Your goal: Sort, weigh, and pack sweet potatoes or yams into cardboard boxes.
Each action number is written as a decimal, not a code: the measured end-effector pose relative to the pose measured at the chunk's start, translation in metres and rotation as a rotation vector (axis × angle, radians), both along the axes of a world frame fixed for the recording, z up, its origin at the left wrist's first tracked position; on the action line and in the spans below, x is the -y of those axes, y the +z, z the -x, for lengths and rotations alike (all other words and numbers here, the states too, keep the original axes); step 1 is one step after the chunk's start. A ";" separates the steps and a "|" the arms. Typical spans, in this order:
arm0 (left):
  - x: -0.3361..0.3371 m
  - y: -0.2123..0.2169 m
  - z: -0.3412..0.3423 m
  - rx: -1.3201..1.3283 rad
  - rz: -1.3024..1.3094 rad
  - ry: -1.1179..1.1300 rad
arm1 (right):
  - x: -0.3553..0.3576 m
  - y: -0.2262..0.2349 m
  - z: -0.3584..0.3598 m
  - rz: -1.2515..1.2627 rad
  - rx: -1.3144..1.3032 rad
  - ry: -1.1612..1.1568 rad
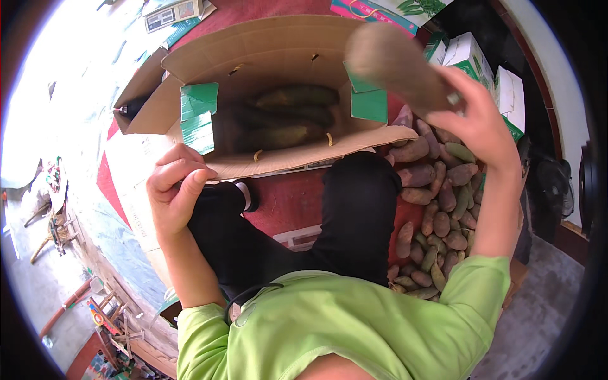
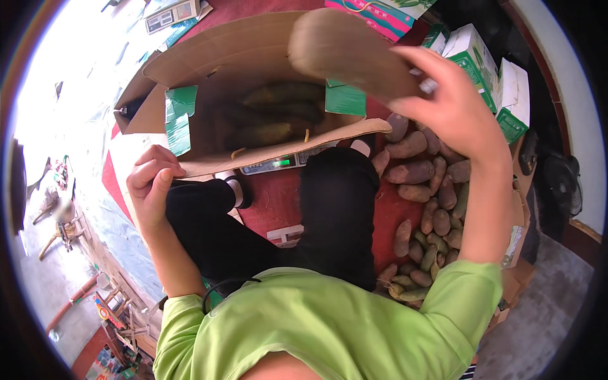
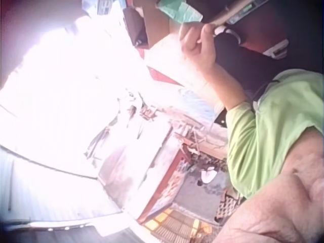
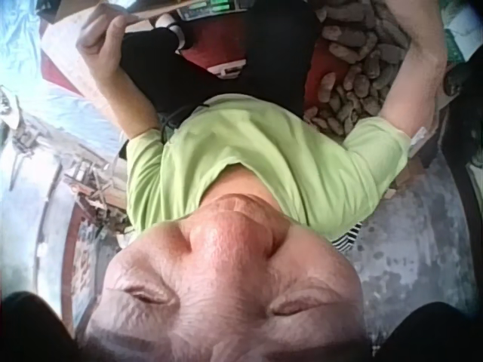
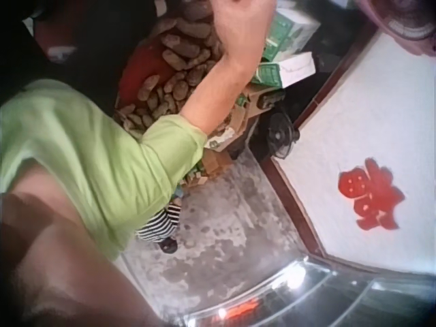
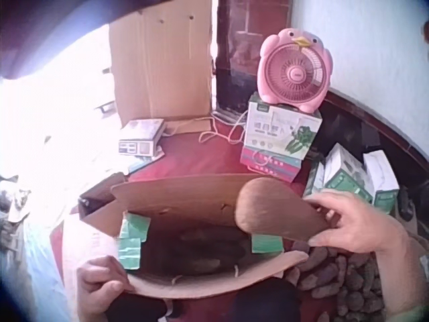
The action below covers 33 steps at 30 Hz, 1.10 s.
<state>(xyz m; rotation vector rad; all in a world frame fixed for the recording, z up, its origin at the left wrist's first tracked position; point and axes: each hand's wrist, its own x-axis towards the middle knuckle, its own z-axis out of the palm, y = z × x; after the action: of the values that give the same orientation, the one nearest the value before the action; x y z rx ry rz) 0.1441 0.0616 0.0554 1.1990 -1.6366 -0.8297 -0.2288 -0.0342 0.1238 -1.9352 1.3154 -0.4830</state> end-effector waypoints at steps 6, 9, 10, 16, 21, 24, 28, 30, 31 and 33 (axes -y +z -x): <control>0.001 0.000 -0.001 -0.016 0.007 -0.006 | 0.062 -0.049 -0.097 -0.231 -0.419 0.418; 0.000 0.001 -0.003 0.032 -0.011 0.010 | 0.068 -0.076 -0.147 -0.227 -0.620 0.498; 0.000 0.000 -0.003 0.030 -0.003 0.006 | 0.068 -0.086 -0.161 -0.245 -0.628 0.497; 0.001 -0.002 0.000 0.017 0.036 -0.015 | 0.067 -0.113 -0.175 0.010 -0.458 0.547; -0.002 -0.001 0.001 0.114 -0.042 0.087 | 0.057 -0.072 -0.113 0.083 -0.014 0.349; 0.002 0.000 0.008 0.186 -0.044 0.132 | 0.030 -0.044 -0.051 -0.078 0.371 0.063; -0.001 -0.006 0.004 0.142 -0.016 0.238 | -0.016 -0.058 0.034 -0.078 0.491 -0.215; 0.000 -0.011 0.004 0.133 0.009 0.236 | -0.042 -0.108 0.091 -0.181 0.405 -0.353; 0.001 -0.015 0.002 0.159 0.006 0.255 | -0.066 -0.123 0.103 -0.136 0.322 -0.412; 0.003 -0.022 -0.003 0.151 0.019 0.291 | -0.111 -0.166 0.133 -0.116 0.172 -0.534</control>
<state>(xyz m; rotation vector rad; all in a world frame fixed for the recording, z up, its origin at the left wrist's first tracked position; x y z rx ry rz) 0.1473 0.0584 0.0334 1.4732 -1.5354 -0.5509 -0.3622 0.0772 -0.0417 -1.4006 1.7010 -0.7922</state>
